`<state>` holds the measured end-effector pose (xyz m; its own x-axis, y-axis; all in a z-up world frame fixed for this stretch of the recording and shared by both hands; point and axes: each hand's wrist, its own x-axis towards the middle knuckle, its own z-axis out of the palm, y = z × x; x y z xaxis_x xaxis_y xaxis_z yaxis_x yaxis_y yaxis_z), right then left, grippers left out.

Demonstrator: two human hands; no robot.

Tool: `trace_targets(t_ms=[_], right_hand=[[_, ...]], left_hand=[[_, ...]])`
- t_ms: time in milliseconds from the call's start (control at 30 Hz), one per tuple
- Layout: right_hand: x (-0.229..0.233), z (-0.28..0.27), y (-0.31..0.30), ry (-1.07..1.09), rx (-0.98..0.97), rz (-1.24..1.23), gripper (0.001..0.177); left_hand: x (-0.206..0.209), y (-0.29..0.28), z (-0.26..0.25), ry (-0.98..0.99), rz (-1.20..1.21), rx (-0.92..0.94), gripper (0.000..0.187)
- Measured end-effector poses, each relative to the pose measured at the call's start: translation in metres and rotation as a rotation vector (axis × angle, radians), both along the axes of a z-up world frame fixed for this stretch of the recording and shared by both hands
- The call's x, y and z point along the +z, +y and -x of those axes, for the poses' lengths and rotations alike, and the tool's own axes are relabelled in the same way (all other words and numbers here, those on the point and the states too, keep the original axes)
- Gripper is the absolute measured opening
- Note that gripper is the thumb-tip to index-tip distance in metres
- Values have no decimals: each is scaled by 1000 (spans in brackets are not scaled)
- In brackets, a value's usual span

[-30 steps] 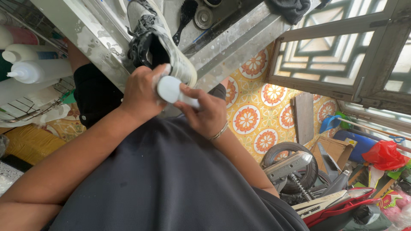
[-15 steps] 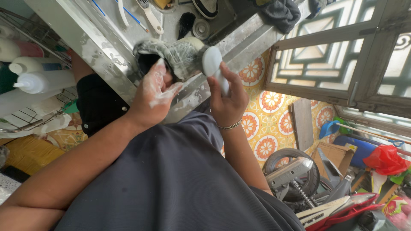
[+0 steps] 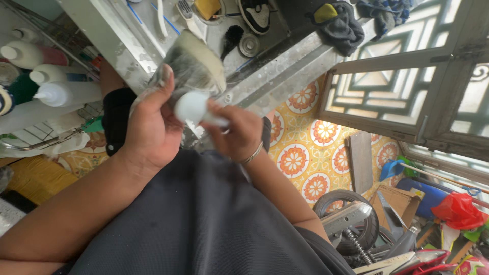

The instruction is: The person scrubs a black and white sneaker with a brush and soapy water in a sink. They clean the sole, sides, and upper parts of the shoe, repeatedly dipping the brush into a small container of cleaning solution.

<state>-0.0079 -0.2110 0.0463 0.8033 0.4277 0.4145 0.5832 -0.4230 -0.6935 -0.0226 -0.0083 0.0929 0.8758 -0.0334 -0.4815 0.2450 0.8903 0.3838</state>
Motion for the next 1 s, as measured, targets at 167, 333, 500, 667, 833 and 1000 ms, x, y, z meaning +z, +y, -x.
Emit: trace_targets(t_ms=[167, 333, 500, 667, 833, 1000], right_hand=[[-14, -19, 24, 238, -140, -253, 31], [-20, -14, 32, 159, 52, -221, 32], [-22, -27, 42, 251, -24, -325, 28], [-10, -25, 34, 332, -29, -58, 32], [-23, -33, 35, 185, -29, -223, 25], [-15, -15, 34, 212, 92, -59, 29]], left_hand=[[2, 3, 4, 19, 48, 129, 38], [1, 19, 6, 75, 58, 186, 43], [-1, 17, 9, 41, 104, 273, 45], [-8, 27, 18, 83, 118, 235, 45], [-12, 26, 18, 94, 144, 278, 43], [-15, 35, 26, 125, 155, 266, 42]])
